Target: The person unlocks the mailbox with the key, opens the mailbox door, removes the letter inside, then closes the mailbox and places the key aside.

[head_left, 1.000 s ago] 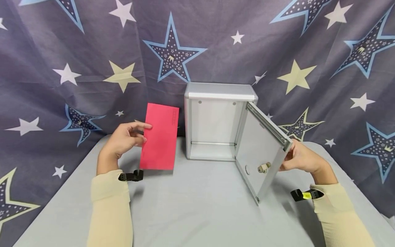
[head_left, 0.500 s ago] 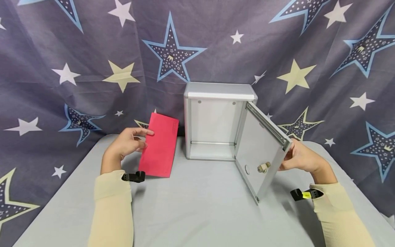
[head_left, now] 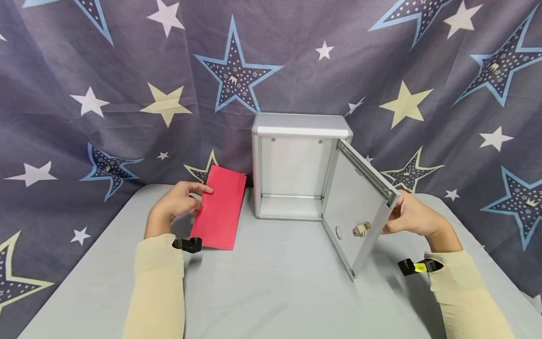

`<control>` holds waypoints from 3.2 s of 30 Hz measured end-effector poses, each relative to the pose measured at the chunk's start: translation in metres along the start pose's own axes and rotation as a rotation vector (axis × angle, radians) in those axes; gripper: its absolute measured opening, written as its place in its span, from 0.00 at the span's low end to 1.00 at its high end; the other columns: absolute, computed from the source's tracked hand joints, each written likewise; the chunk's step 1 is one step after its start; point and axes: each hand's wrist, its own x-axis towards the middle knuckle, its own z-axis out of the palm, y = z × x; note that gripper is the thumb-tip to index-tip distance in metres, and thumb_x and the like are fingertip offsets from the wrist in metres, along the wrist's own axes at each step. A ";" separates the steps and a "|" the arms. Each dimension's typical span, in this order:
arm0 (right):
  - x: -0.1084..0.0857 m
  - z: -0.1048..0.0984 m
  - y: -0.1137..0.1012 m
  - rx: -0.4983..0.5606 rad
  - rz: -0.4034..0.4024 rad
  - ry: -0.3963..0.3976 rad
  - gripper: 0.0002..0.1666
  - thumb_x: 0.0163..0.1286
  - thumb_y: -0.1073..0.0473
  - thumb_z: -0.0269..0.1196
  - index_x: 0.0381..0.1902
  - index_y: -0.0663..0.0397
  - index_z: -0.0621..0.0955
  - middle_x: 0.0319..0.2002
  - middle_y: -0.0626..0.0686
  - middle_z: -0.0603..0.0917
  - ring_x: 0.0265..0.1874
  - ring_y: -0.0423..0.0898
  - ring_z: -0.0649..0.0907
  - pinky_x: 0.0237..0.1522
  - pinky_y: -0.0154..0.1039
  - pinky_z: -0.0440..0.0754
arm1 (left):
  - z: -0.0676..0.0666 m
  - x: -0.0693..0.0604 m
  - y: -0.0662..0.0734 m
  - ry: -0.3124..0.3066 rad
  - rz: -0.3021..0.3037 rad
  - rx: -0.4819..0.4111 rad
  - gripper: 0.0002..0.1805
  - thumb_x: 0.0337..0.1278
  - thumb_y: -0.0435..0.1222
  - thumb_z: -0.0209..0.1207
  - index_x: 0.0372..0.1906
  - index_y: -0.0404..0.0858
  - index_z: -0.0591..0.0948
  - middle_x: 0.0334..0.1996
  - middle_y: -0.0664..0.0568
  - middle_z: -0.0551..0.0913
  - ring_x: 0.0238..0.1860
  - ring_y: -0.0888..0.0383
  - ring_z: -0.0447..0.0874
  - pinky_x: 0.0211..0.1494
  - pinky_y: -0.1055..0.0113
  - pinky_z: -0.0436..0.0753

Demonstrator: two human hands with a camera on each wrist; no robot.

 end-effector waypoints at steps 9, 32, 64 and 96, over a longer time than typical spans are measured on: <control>-0.002 -0.001 0.001 -0.019 0.016 0.029 0.29 0.53 0.87 0.59 0.46 0.57 0.85 0.38 0.45 0.87 0.31 0.38 0.82 0.33 0.34 0.84 | 0.005 0.004 -0.006 -0.068 -0.045 0.007 0.34 0.44 0.18 0.52 0.64 0.28 0.79 0.49 0.37 0.78 0.25 0.53 0.78 0.35 0.55 0.85; -0.001 0.000 0.001 -0.010 0.030 0.036 0.28 0.53 0.87 0.59 0.43 0.55 0.85 0.34 0.44 0.87 0.29 0.37 0.80 0.32 0.34 0.84 | 0.017 0.011 -0.016 -0.143 -0.101 0.166 0.33 0.41 0.17 0.56 0.61 0.24 0.79 0.56 0.34 0.82 0.25 0.56 0.77 0.30 0.65 0.80; 0.000 0.001 0.000 0.001 0.005 0.008 0.30 0.53 0.88 0.59 0.45 0.56 0.85 0.37 0.44 0.88 0.31 0.38 0.82 0.33 0.33 0.84 | 0.020 0.015 -0.011 -0.049 -0.192 0.247 0.34 0.52 0.24 0.64 0.68 0.28 0.73 0.56 0.29 0.78 0.29 0.51 0.85 0.34 0.61 0.88; 0.000 0.001 0.000 -0.006 0.016 0.018 0.31 0.52 0.88 0.59 0.48 0.56 0.85 0.39 0.45 0.88 0.33 0.38 0.83 0.34 0.34 0.85 | 0.037 0.033 0.009 0.433 0.254 -0.196 0.29 0.61 0.23 0.65 0.68 0.35 0.76 0.56 0.36 0.80 0.54 0.45 0.85 0.41 0.81 0.82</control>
